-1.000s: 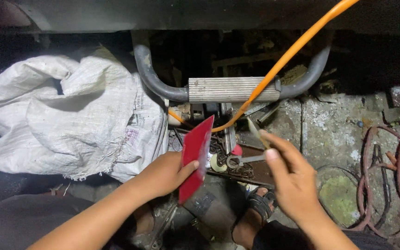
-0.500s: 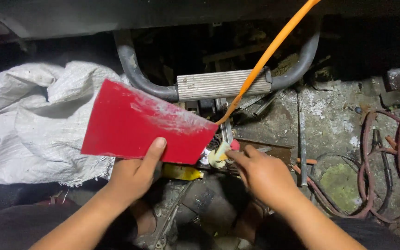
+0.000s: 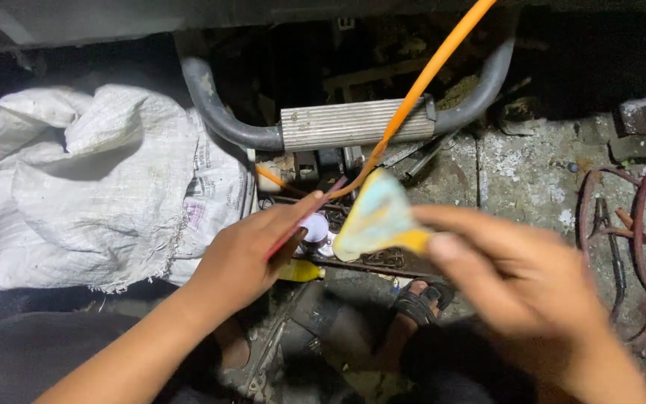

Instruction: The person uses a yellow scraper to transfer a white filler substance from a red plastic container onto the lower bumper of a vehicle. They repeatedly scrape the filler and apply it to a specific area on the car's surface.

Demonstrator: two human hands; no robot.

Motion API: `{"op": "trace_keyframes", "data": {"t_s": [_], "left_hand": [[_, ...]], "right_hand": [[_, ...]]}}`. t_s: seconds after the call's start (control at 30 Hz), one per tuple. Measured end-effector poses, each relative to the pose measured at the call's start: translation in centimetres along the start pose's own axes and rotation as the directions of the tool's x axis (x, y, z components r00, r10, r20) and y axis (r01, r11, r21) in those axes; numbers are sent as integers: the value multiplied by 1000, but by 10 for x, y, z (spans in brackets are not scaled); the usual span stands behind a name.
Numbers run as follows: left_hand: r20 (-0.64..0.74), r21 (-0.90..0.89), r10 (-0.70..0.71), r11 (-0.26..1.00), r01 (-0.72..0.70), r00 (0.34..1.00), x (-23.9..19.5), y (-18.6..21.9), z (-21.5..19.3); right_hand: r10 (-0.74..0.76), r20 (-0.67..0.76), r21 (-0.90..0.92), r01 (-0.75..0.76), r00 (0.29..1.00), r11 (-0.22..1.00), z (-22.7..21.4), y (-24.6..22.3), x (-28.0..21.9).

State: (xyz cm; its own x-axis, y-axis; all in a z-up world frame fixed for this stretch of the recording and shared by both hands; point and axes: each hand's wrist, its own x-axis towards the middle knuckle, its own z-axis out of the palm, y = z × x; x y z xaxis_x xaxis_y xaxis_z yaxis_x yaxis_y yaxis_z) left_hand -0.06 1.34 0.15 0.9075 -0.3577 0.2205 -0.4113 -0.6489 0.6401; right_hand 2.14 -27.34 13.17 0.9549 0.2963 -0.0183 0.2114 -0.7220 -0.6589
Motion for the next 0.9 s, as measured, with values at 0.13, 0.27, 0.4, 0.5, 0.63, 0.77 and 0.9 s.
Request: {"op": "trace_keyframes", "data": {"t_s": [0.13,0.27,0.4,0.5,0.63,0.77,0.9], "left_hand": [[-30,-233,-235,947,222,971,10,25,-8],[10,-351,-402,856,380,916,14,29,-7],[201,1,-763,628,778,615,14,23,-6],[90,23,-827,559,829,555,16,27,-9],[-102,-98,-719,695,713,687,7,21,-9],[-203,-78,-690,718,691,694,-6,3,-4],[-301,-126,-385,923,364,873,-4,0,-2]], "right_hand": [[277,-327,445,-111,904,888,-15,-28,-26],[408,-253,564,-209,877,799,-14,9,-32],[311,-112,356,-254,944,899,-16,74,-46],[310,-118,319,-259,943,912,-28,96,-58],[416,-68,289,-381,907,878,-38,102,-66],[367,-57,283,-337,929,898,-37,112,-70],[304,-27,274,-286,952,918,-29,127,-71]]}}
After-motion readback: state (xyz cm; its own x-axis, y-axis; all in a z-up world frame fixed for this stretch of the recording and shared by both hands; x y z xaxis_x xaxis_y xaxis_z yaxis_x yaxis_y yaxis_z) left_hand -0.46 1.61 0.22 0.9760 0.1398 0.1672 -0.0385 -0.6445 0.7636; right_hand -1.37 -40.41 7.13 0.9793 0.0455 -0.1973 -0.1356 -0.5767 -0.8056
